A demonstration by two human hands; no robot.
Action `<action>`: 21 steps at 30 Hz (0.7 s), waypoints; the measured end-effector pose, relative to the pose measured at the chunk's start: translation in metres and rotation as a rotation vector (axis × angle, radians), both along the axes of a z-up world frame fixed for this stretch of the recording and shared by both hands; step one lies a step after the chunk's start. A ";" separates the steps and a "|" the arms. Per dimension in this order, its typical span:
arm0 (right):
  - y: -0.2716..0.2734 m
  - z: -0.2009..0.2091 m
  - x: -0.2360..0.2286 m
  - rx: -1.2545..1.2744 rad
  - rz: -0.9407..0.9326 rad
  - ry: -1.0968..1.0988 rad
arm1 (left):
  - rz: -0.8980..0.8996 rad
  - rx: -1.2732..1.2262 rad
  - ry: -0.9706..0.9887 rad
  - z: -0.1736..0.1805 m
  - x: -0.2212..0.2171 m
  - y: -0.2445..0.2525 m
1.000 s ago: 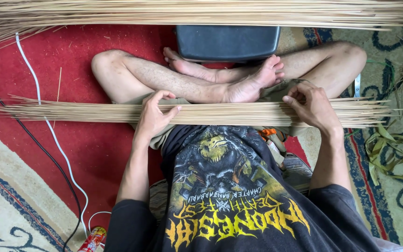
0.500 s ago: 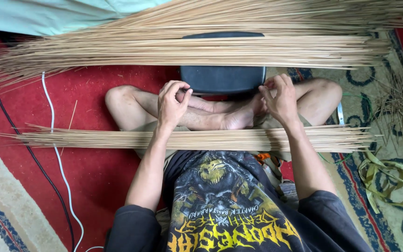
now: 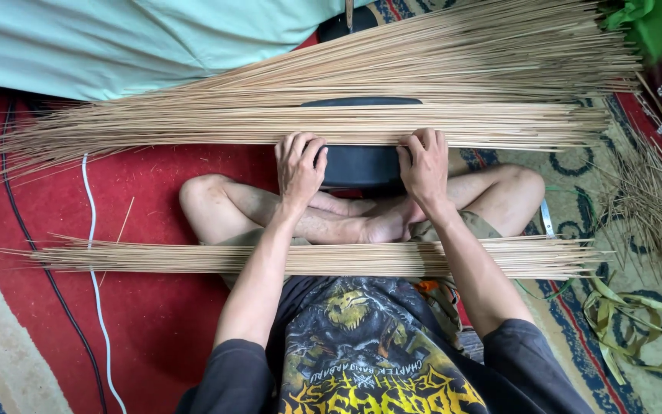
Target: The person organizes and aligns thin wooden sticks into a bundle while sitting on the floor.
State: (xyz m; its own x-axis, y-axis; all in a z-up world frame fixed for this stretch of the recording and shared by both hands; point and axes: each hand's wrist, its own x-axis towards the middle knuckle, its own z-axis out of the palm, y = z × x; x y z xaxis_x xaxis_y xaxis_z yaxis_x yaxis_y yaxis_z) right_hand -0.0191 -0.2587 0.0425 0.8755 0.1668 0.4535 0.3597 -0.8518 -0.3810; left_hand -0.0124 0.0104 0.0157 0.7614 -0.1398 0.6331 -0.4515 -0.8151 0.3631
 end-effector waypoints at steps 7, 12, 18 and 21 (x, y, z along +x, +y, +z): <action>0.010 -0.007 -0.002 -0.009 -0.004 -0.123 | -0.017 -0.047 -0.001 -0.018 0.005 0.000; 0.014 -0.007 -0.003 -0.020 -0.039 -0.198 | 0.023 -0.053 -0.036 -0.021 0.005 -0.005; 0.024 -0.003 -0.005 -0.034 -0.074 -0.198 | 0.030 -0.074 -0.072 -0.013 0.002 -0.009; 0.024 -0.004 -0.007 -0.039 -0.097 -0.193 | 0.036 -0.072 -0.086 -0.019 0.002 -0.010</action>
State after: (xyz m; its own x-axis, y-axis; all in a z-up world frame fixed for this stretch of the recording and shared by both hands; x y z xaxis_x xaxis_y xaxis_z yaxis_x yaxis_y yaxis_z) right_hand -0.0260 -0.2345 0.0385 0.7857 0.1066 0.6093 0.3381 -0.8989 -0.2787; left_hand -0.0104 0.0000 -0.0038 0.7075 -0.0653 0.7036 -0.4548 -0.8042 0.3826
